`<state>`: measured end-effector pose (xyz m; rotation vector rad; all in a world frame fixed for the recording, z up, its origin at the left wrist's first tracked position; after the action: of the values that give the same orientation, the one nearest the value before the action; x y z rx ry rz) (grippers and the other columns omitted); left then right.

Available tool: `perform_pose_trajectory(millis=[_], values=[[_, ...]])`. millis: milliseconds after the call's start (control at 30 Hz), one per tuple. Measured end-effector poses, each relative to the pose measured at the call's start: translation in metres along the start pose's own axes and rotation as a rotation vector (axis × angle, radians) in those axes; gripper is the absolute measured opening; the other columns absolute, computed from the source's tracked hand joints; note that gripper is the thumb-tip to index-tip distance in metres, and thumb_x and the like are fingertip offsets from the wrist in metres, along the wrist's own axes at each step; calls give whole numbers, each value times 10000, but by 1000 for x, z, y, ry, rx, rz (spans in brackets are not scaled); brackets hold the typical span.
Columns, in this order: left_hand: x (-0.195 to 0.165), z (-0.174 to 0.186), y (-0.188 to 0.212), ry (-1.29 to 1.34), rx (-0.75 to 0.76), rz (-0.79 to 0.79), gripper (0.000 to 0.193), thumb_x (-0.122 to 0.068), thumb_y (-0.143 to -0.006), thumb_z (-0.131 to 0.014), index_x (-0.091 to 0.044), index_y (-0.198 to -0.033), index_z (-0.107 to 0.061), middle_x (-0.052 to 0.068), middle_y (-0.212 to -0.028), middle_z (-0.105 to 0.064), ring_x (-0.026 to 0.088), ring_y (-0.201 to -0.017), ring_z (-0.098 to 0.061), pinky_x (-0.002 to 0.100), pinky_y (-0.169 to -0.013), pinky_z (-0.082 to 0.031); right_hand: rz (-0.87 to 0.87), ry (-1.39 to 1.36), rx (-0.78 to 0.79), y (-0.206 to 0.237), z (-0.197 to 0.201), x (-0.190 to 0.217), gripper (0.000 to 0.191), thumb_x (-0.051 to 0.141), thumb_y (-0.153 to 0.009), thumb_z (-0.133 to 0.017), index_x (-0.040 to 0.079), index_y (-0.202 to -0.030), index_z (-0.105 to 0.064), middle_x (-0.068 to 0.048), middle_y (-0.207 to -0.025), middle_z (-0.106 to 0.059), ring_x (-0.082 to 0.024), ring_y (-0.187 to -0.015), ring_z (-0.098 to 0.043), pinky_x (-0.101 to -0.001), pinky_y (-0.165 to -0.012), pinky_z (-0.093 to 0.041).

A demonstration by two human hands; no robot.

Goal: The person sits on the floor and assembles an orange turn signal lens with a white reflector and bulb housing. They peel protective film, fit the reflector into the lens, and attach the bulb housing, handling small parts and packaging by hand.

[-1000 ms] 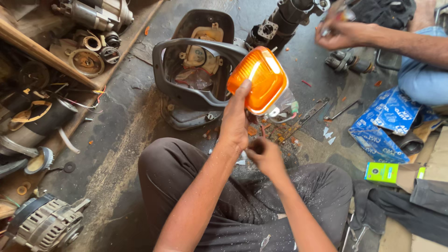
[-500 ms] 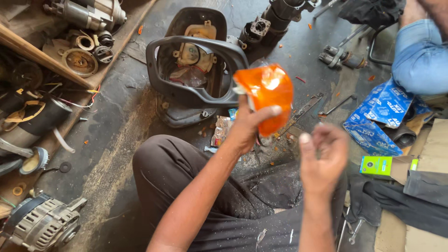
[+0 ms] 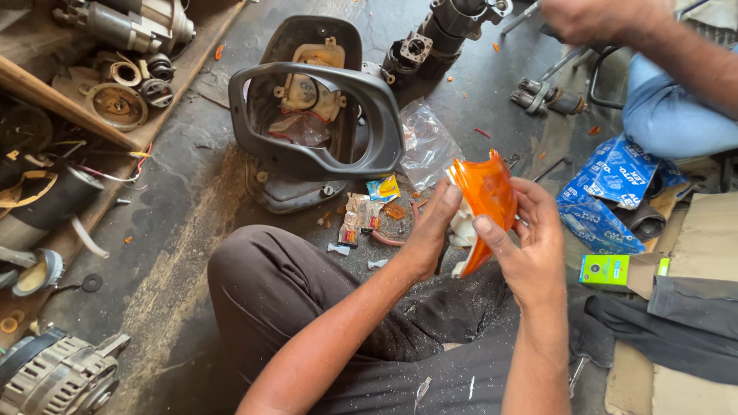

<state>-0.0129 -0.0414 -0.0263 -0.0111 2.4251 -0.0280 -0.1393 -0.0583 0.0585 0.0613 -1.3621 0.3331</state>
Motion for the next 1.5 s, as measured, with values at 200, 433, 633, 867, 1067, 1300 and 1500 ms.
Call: perform_pose_trajectory(millis=[200, 433, 633, 867, 1067, 1300, 1500], values=[[-10, -7, 0, -84, -63, -51, 673, -637, -978, -516, -65, -1332, -523, 87, -1217, -589, 166, -1152, -581, 336, -1007, -475, 29, -16, -43, 5, 4, -4, 710, 166, -829, -875, 14, -1414, -503, -149, -1374, -582, -237, -1302, -573, -406, -1137, -482], [-11, -4, 1, -39, -62, -45, 673, -624, -971, -520, -60, -1339, -533, 90, -1227, -614, 166, -1121, -599, 330, -958, -498, -25, -75, -123, 6, 7, -15, 735, 234, -837, -872, 25, -1419, -474, -168, -1364, -576, -233, -1276, -565, -391, -1103, -509], [-11, -6, 3, -210, 41, -61, 558, -446, -911, -733, -96, -1297, -533, 69, -1193, -633, 146, -1098, -613, 320, -952, -513, 20, -67, 2, 2, 25, -3, 821, 288, -839, -863, 63, -1499, -431, -103, -1493, -484, -246, -1380, -494, -405, -1154, -472], [-17, -10, 11, -507, 69, -147, 521, -429, -846, -792, -106, -1207, -599, 28, -1101, -651, 115, -1034, -616, 279, -924, -519, 110, 236, 189, 3, 38, 16, 693, 278, -789, -855, 81, -1385, -563, -83, -1583, -381, -235, -1477, -452, -451, -1131, -495], [-18, -13, 14, -546, 108, -169, 493, -425, -846, -797, -113, -1186, -624, 22, -1055, -648, 113, -991, -613, 268, -893, -520, 143, 158, 170, 6, 40, 13, 655, 318, -774, -865, 107, -1310, -554, -56, -1487, -351, -215, -1420, -447, -434, -1142, -499], [-25, -17, 16, -605, 90, -84, 524, -444, -790, -803, -121, -1170, -642, 23, -1044, -679, 95, -969, -634, 249, -874, -529, 138, 178, 215, 7, 42, 11, 692, 292, -766, -852, 127, -1335, -494, -69, -1491, -297, -238, -1454, -385, -468, -1194, -468], [-47, -30, 25, -858, 128, -544, 570, -421, -681, -886, -120, -1101, -646, 79, -1215, -681, 225, -1156, -681, 344, -1053, -516, 251, 41, 268, 15, 43, 20, 764, 314, -762, -887, 172, -1373, -451, -49, -1489, -273, -259, -1453, -396, -485, -1260, -412]])
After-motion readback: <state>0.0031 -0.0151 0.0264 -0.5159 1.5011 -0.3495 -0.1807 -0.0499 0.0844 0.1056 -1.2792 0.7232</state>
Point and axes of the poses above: each hand's wrist, its own y-axis away from the middle knuckle, its own z-axis out of the back of the hand, x = y × z, the point moved 1 cm from there along -y, towards the middle knuckle
